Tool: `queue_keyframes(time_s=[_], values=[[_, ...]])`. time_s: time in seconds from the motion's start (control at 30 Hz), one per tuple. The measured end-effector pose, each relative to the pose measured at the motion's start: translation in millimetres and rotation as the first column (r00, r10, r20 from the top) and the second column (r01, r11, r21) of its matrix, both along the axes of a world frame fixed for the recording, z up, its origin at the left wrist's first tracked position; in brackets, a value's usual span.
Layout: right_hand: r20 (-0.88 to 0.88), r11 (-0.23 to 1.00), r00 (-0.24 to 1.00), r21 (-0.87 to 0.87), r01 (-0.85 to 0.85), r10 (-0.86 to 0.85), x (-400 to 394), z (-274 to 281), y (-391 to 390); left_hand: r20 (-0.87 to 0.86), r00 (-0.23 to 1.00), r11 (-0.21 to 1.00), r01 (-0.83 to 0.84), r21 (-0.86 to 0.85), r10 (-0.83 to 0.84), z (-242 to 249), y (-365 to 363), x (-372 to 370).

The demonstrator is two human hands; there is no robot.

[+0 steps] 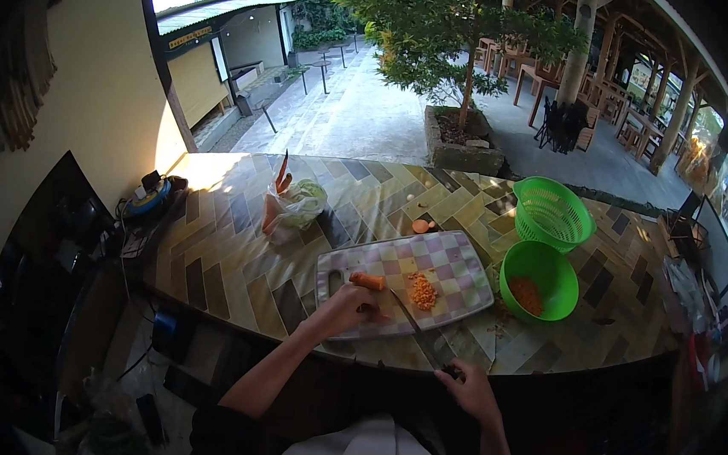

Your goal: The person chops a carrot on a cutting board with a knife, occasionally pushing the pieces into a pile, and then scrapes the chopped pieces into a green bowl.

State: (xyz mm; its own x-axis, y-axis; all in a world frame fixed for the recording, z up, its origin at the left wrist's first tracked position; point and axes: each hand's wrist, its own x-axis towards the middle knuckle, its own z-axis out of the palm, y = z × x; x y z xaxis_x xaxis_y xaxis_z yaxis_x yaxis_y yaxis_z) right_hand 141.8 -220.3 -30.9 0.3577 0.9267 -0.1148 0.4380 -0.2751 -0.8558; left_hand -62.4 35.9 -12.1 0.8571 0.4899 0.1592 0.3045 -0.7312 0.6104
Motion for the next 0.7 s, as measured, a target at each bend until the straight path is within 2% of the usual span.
queue_keyframes(time_s=[0.03,0.13,0.23,0.33,0.43,0.7], values=[[0.042,0.999,0.999,0.012,-0.030,0.030,-1.3,3.3,-0.4,0.005,0.998,0.999,-0.055,0.005,0.055,-1.8,-6.1,0.6],[0.084,0.994,0.996,-0.111,-0.012,0.021,-11.1,18.4,-1.8,0.142,0.966,0.975,-0.207,-0.076,0.216,-10.1,-23.5,5.5],[0.231,0.989,0.972,-0.147,-0.014,0.048,-22.2,38.7,-3.1,0.167,0.956,0.967,-0.220,-0.131,0.241,-11.9,-26.8,3.9],[0.317,0.993,0.949,-0.113,0.035,0.003,-33.1,40.2,-6.8,0.184,0.948,0.958,-0.227,-0.173,0.258,-17.9,-18.7,-2.6],[0.316,0.980,0.948,-0.197,0.030,0.035,-44.9,47.2,-8.4,0.211,0.951,0.964,-0.188,-0.189,0.227,-6.6,-21.5,-9.1],[0.273,0.990,0.962,-0.143,0.011,0.029,-57.5,38.7,3.8,0.204,0.958,0.976,-0.177,-0.128,0.200,-26.0,-14.4,-6.9]])
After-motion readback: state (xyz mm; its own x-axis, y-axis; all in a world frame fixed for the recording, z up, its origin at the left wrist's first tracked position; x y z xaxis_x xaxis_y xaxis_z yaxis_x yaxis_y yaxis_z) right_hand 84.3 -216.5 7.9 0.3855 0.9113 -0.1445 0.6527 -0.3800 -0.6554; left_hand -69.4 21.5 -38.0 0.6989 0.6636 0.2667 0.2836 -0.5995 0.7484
